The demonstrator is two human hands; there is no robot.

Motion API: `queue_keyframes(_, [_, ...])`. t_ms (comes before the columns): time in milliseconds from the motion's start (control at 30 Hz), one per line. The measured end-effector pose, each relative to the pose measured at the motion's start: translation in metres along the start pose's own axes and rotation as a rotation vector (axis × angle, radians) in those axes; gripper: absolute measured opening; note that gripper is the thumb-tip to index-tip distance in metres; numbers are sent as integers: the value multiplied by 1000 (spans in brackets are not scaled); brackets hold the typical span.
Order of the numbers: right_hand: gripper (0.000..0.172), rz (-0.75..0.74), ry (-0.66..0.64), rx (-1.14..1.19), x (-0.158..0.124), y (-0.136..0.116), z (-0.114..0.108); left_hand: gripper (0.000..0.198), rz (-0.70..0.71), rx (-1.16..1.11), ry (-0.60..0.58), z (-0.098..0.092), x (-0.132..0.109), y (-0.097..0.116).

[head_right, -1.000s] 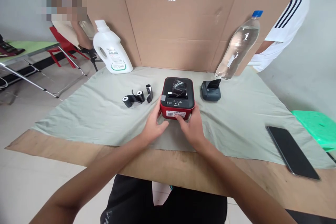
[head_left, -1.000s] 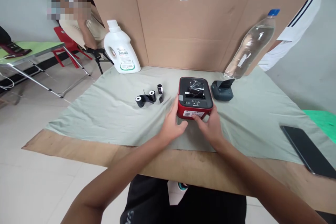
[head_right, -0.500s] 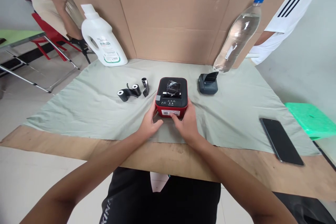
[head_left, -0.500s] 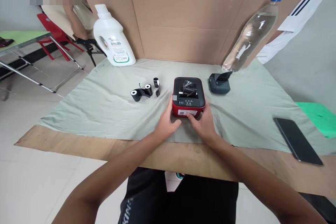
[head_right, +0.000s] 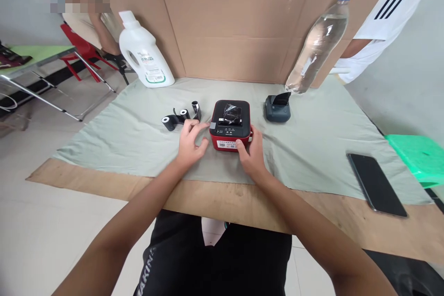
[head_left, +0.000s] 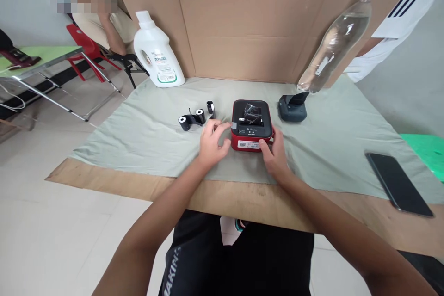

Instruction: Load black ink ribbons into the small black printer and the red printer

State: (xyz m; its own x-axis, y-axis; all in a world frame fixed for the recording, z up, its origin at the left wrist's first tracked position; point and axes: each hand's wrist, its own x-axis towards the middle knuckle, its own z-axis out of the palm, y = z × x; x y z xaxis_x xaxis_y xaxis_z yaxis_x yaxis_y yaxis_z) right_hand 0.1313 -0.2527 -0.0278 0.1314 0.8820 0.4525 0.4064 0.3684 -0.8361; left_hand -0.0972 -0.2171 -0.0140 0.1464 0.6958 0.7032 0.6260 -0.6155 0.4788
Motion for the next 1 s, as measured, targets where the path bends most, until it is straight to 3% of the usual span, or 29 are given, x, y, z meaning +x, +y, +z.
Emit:
queue_keyframes(167, [50,17,26,60,2,4,1,42,-13,3,-62,12,0,3])
queue_keyframes(500, [54,52,42,94,3,4,1,45,-38,134,-46,18,-2,6])
queue_keyframes(1000, [51,67,43,102,6,2,1,36,-21,73,-139,7,10,7])
